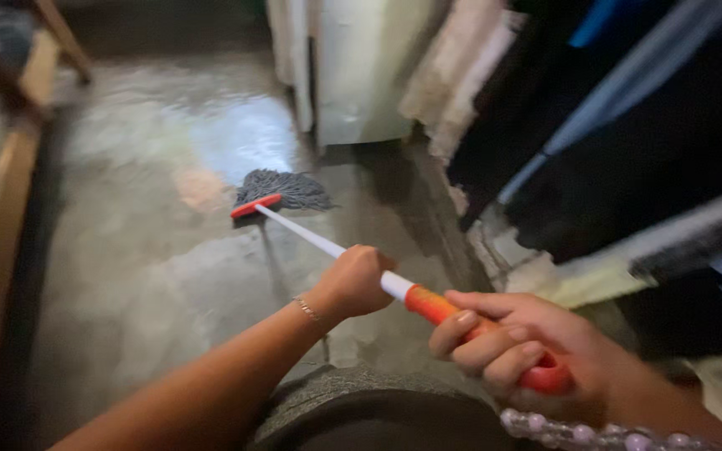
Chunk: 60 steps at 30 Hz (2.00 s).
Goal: The person mops a concrete floor using a string mop with a white handle and red head. They move the mop back and forth across the floor, focusing on areas near a bed and hanging clothes.
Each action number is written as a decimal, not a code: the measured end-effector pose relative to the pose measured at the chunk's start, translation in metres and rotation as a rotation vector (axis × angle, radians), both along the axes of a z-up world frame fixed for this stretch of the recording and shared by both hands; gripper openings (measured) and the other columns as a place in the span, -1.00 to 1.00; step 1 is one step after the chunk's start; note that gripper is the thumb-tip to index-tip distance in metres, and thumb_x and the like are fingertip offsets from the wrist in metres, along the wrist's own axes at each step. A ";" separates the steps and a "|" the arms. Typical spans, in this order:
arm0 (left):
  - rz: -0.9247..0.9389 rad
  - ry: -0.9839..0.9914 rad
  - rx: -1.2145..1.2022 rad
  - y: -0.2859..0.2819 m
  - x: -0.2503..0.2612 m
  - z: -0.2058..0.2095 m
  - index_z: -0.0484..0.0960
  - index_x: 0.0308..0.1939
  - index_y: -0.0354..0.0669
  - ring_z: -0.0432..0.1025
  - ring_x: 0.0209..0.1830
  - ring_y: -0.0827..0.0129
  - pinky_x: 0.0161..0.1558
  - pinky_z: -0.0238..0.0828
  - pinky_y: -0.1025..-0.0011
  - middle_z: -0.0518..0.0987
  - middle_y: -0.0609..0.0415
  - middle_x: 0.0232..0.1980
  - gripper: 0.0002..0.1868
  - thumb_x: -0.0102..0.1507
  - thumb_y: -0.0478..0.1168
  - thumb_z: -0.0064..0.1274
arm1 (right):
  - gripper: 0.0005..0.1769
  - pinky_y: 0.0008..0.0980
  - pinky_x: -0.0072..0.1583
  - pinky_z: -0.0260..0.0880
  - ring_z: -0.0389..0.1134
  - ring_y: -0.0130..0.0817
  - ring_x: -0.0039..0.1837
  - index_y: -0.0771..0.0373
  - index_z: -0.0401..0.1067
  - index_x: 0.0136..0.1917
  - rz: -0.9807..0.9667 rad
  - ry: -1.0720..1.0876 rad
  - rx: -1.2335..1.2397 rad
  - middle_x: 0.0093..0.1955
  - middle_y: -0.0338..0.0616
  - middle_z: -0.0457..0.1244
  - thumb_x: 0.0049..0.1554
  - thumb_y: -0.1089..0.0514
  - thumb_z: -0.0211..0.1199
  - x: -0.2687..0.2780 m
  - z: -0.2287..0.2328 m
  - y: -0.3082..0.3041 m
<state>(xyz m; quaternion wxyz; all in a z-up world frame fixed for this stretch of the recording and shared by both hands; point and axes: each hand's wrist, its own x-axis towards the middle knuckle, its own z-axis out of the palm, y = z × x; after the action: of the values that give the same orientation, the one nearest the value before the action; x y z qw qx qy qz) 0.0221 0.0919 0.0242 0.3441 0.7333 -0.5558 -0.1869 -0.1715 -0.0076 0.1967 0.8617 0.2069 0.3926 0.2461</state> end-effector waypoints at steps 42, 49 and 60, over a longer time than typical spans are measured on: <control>0.575 0.044 0.057 0.201 0.071 -0.047 0.58 -0.17 -0.22 0.46 0.03 -0.07 0.07 0.42 0.12 0.57 -0.19 -0.05 -0.71 0.15 -0.14 0.24 | -0.64 -0.65 -0.44 0.16 0.09 -0.63 -0.43 0.26 0.21 -0.02 0.430 -0.062 -0.032 -0.34 -0.29 0.11 0.39 -0.08 -0.04 0.146 -0.046 0.086; 0.834 0.004 -0.044 0.235 0.039 -0.036 0.20 0.39 -0.16 0.20 0.38 -0.19 0.33 0.18 0.10 0.31 -0.34 0.35 -0.17 0.07 -0.29 0.22 | -0.60 -0.66 -0.54 0.18 0.11 -0.61 -0.44 0.41 0.27 0.08 0.570 -0.170 -0.336 -0.23 -0.14 0.19 0.34 -0.02 -0.13 0.205 -0.075 0.106; 0.710 0.021 0.203 0.247 0.100 -0.077 0.31 0.42 0.00 0.31 0.36 -0.01 0.25 0.33 0.12 0.43 -0.08 0.34 -0.22 0.10 -0.50 -0.06 | -0.71 -0.69 -0.53 0.11 0.05 -0.60 -0.46 -0.18 0.33 0.23 1.130 -0.411 -0.991 -0.31 -0.24 0.14 0.27 -0.07 -0.07 0.220 -0.166 0.132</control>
<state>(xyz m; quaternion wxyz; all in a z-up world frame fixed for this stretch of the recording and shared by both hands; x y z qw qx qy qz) 0.1216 0.3393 -0.0531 0.3185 0.9090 -0.2417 -0.1175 0.0482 0.1242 0.0310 0.6529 -0.4836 0.3351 0.4770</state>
